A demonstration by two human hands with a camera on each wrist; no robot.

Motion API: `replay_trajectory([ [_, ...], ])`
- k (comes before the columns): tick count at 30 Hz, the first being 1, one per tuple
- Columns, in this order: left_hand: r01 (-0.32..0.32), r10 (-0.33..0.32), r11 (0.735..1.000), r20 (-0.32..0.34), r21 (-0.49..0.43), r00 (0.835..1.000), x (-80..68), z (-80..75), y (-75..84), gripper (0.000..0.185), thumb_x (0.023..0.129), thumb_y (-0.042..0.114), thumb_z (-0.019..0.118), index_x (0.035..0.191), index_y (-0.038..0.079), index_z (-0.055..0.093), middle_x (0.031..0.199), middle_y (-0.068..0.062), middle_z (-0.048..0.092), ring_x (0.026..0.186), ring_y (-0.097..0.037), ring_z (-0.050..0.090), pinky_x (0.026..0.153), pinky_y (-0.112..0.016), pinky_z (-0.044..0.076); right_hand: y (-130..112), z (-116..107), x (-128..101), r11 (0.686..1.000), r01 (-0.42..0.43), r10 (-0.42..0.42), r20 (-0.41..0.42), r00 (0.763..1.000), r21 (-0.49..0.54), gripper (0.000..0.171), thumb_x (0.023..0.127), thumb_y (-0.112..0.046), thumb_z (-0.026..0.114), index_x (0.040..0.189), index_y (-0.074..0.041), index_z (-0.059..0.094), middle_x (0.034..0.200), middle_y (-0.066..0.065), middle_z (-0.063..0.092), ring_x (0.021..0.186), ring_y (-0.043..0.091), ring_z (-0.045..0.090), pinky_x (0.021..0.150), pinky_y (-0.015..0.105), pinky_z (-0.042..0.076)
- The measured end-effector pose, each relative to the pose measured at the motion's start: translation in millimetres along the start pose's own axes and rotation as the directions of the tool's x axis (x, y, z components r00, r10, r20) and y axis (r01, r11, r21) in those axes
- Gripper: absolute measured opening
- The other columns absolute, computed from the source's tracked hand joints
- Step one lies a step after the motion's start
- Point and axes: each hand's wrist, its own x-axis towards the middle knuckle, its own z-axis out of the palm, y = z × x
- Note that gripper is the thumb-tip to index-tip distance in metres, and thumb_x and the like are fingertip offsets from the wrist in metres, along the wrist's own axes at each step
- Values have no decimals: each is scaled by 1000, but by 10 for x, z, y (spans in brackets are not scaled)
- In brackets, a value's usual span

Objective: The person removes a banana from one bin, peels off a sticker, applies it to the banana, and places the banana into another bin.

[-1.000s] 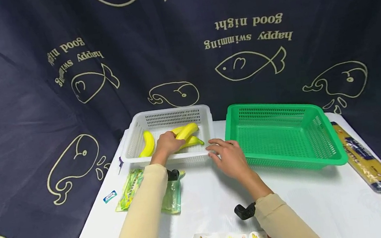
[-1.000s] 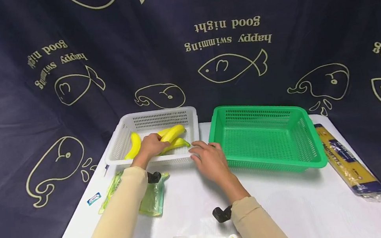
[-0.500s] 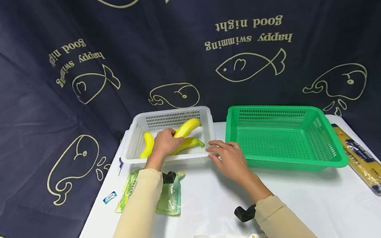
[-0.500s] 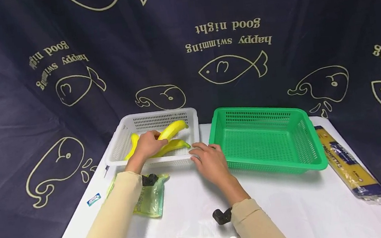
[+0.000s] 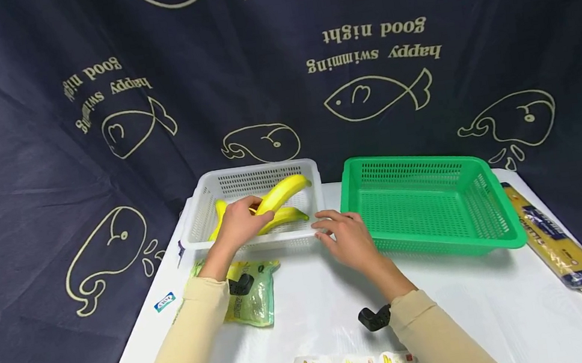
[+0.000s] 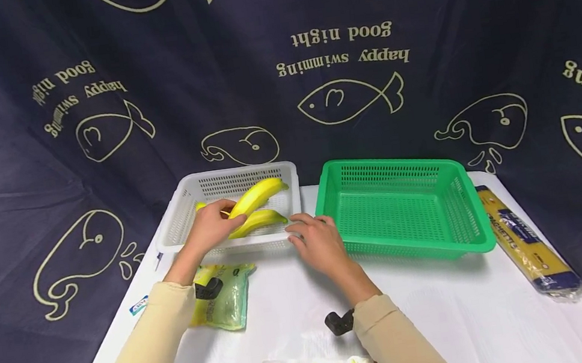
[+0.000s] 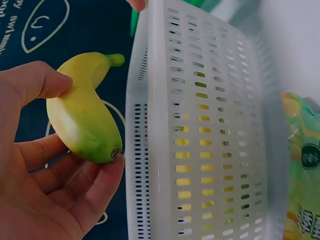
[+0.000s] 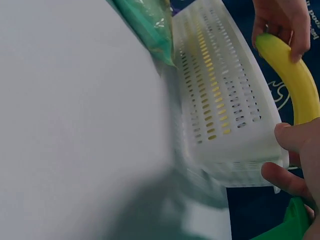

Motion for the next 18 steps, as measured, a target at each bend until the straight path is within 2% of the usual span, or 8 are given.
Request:
replay_trajectory([
  [6, 15, -14, 996, 17, -85, 1000, -188, -103, -54, 42, 82, 38, 71, 115, 13, 66, 105, -4, 66, 92, -21, 62, 74, -36, 50, 32, -66, 36, 998, 10, -12, 32, 999, 61, 22, 91, -19, 67, 113, -17, 72, 128, -2, 59, 79, 3, 64, 96, 46, 34],
  [10, 9, -6, 990, 25, -140, 1000, -355, -168, -112, 43, 82, 37, 74, 117, 13, 66, 102, -3, 66, 91, -19, 62, 71, -35, 50, 43, -94, 45, 996, 17, -22, 49, 999, 90, 24, 91, -15, 68, 114, -16, 72, 129, -1, 59, 80, 4, 64, 95, 46, 34],
  [15, -29, 39, 976, 42, -216, 998, -564, -257, -204, 43, 83, 33, 74, 120, 11, 65, 102, -3, 66, 91, -19, 62, 72, -33, 52, 48, -124, 50, 994, 14, -23, 81, 996, 105, 25, 90, -12, 68, 115, -14, 71, 130, 2, 59, 81, 5, 64, 94, 48, 35],
  [18, -54, 72, 954, 50, -294, 996, -689, -308, -285, 41, 83, 26, 76, 119, 9, 65, 103, -4, 66, 88, -19, 64, 73, -32, 53, 52, -143, 59, 992, 14, -28, 114, 993, 122, 29, 89, -7, 67, 117, -14, 70, 132, 3, 57, 84, 7, 64, 93, 49, 34],
])
